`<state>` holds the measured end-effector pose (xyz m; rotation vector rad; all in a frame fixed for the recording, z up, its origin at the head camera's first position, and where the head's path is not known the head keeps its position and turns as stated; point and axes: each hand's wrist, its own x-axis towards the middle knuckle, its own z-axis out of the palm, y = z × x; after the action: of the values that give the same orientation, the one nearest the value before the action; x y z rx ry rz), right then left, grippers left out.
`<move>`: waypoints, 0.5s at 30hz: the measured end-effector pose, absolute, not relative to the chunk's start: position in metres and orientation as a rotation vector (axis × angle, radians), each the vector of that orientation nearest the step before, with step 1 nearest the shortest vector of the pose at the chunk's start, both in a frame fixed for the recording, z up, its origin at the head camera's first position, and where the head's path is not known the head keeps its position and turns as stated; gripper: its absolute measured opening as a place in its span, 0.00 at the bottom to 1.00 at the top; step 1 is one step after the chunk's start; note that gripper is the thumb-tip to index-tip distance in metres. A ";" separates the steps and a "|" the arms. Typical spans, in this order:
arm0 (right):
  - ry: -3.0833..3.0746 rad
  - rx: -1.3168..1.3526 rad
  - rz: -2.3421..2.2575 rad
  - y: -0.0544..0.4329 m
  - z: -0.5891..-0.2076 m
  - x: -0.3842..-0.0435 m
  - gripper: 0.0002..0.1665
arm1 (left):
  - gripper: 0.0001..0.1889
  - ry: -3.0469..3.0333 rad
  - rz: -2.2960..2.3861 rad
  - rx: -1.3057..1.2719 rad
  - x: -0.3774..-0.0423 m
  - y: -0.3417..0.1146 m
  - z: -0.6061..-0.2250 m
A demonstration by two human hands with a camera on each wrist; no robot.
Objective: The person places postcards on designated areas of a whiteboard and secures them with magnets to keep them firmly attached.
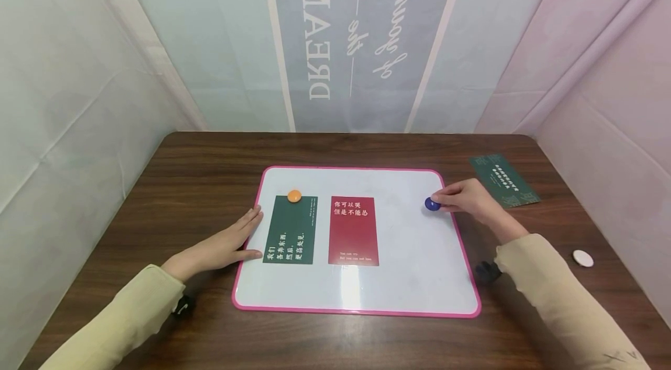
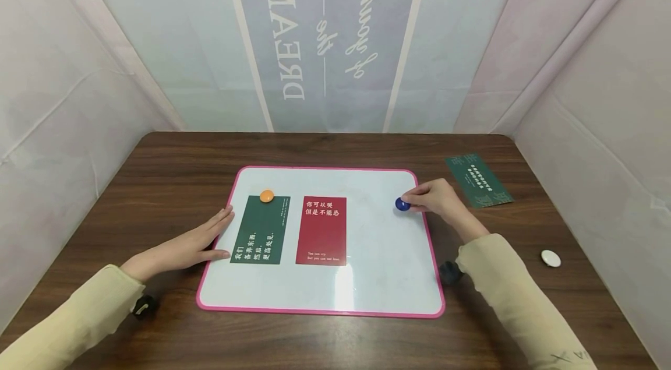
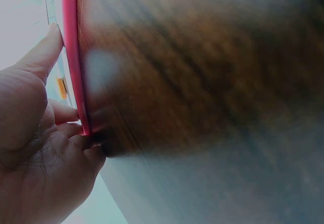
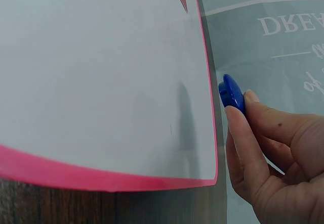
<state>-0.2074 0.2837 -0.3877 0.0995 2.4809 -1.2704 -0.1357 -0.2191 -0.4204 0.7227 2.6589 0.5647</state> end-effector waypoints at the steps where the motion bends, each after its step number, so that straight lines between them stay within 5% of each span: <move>1: 2.485 0.101 -1.266 0.282 -0.388 -0.208 0.34 | 0.47 2.660 0.562 0.722 -0.136 -0.219 -0.420; 15: 2.468 0.048 -1.293 0.265 -0.390 -0.216 0.30 | 0.47 2.667 0.573 0.744 -0.136 -0.220 -0.424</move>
<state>-0.2158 0.2651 -0.3900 0.0482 2.4681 -1.2926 -0.1363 -0.2202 -0.4238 0.7442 2.6671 0.5734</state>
